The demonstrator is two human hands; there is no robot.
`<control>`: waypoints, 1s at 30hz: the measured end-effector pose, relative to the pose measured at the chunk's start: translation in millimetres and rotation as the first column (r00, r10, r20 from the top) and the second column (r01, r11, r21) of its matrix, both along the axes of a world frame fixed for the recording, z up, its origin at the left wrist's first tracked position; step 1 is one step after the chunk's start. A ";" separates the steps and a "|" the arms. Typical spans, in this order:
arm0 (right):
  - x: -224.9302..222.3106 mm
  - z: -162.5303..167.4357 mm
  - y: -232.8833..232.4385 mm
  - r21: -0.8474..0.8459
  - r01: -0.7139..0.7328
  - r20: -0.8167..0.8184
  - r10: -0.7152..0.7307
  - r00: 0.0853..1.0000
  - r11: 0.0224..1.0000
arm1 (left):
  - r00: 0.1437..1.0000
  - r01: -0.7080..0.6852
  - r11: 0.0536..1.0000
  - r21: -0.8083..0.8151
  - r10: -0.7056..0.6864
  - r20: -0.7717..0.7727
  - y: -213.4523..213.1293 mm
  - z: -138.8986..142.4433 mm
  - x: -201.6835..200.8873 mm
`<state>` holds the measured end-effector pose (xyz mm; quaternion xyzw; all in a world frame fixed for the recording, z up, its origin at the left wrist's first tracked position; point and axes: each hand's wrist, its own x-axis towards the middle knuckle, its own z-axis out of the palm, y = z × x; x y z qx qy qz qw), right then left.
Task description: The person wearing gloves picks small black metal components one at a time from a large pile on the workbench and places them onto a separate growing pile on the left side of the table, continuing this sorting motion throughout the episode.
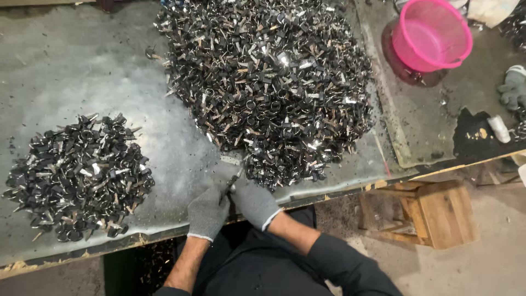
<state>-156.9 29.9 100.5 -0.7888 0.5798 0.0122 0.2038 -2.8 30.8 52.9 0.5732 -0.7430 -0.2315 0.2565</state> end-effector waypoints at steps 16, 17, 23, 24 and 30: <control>-30.1 -48.0 7.5 0.153 0.134 0.129 -0.154 0.980 0.979 | 0.922 -0.338 0.914 -0.226 0.370 0.114 -9.1 -8.2 24.5; -31.3 -50.9 5.2 0.149 0.203 0.209 -0.232 0.950 0.968 | 0.935 -0.322 0.911 -0.259 0.349 0.065 -16.5 -5.5 28.0; -28.1 -60.3 -4.7 0.036 0.140 0.110 -0.143 0.983 0.989 | 0.988 -0.082 0.997 0.002 0.081 -0.130 -70.6 2.5 -21.6; -27.3 -61.0 -4.8 0.015 0.132 0.119 -0.133 0.984 0.991 | 0.992 -0.123 0.985 0.117 0.124 0.004 -80.2 2.0 -35.5; -32.6 -69.3 -4.3 0.055 0.170 0.108 -0.175 0.979 0.984 | 0.971 -0.231 0.966 -0.120 0.237 0.039 -105.5 -0.4 -63.7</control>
